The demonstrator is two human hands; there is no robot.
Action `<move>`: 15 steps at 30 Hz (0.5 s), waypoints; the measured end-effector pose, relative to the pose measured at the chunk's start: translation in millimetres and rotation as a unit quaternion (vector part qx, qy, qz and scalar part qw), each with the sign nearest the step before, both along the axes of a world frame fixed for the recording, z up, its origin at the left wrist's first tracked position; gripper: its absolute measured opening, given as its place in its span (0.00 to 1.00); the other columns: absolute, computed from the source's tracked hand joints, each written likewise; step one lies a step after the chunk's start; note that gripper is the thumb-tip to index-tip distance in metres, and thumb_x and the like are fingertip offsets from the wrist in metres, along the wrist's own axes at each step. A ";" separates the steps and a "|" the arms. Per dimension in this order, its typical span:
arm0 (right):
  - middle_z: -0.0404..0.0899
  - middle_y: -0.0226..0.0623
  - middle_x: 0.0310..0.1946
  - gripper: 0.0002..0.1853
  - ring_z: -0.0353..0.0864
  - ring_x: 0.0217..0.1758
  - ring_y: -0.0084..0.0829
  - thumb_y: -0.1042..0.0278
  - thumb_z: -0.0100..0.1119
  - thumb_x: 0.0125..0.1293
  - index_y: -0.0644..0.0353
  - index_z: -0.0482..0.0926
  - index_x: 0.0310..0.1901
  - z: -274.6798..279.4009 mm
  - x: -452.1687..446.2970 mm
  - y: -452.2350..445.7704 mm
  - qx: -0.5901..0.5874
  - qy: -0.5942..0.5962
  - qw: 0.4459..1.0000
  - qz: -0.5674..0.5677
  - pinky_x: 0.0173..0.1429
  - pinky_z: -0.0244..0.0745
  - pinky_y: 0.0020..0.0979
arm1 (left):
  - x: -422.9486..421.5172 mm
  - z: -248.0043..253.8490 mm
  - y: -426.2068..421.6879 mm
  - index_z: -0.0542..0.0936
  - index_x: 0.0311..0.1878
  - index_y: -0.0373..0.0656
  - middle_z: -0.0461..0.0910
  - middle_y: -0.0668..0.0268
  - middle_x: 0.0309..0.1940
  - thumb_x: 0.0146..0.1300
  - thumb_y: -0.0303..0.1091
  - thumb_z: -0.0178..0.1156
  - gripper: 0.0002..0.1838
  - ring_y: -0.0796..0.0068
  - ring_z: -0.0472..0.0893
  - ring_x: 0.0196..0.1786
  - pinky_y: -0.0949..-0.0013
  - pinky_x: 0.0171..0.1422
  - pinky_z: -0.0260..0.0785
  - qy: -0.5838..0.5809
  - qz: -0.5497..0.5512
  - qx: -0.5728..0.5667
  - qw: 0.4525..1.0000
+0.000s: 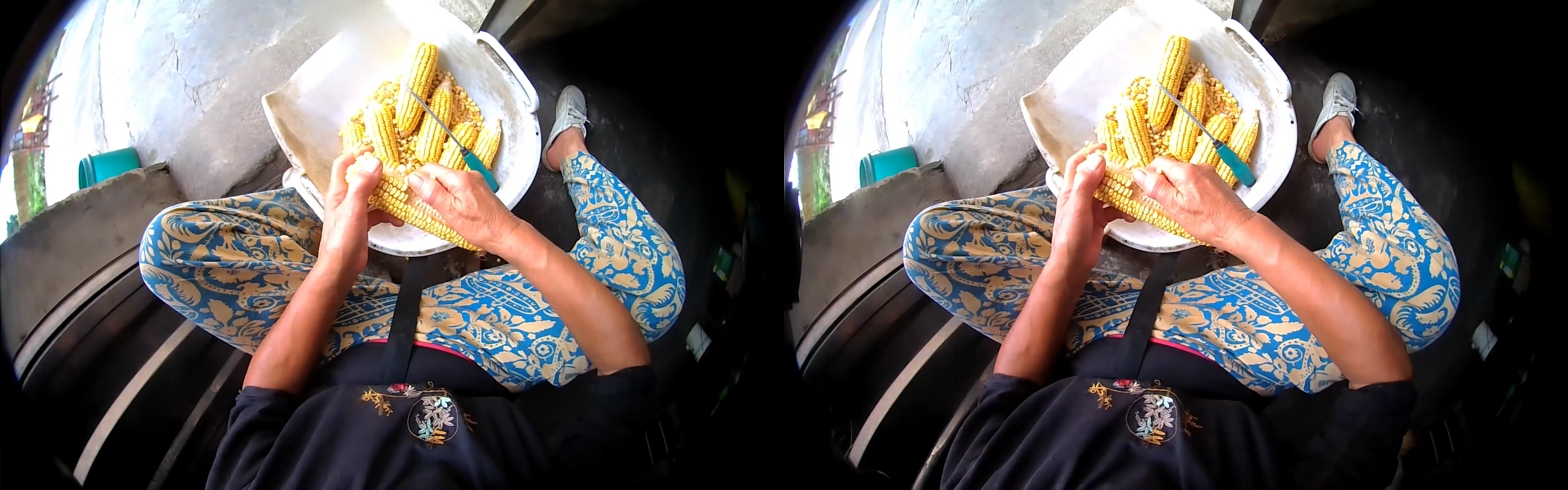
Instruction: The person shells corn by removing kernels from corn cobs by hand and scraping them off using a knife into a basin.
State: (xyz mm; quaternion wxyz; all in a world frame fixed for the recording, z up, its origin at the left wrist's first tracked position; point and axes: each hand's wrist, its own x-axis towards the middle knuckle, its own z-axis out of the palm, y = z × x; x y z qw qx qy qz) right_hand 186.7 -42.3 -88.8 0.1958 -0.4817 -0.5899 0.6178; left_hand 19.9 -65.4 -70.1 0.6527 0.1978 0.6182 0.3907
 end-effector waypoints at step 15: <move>0.77 0.45 0.26 0.28 0.78 0.32 0.32 0.40 0.53 0.62 0.64 0.74 0.43 36.2 -16.9 13.0 0.011 0.035 0.999 0.025 0.38 0.70 0.34 | -31.8 49.0 22.5 0.66 0.59 0.45 0.74 0.64 0.43 0.66 0.53 0.51 0.26 0.75 0.76 0.44 0.72 0.33 0.73 0.088 -0.189 0.033 0.978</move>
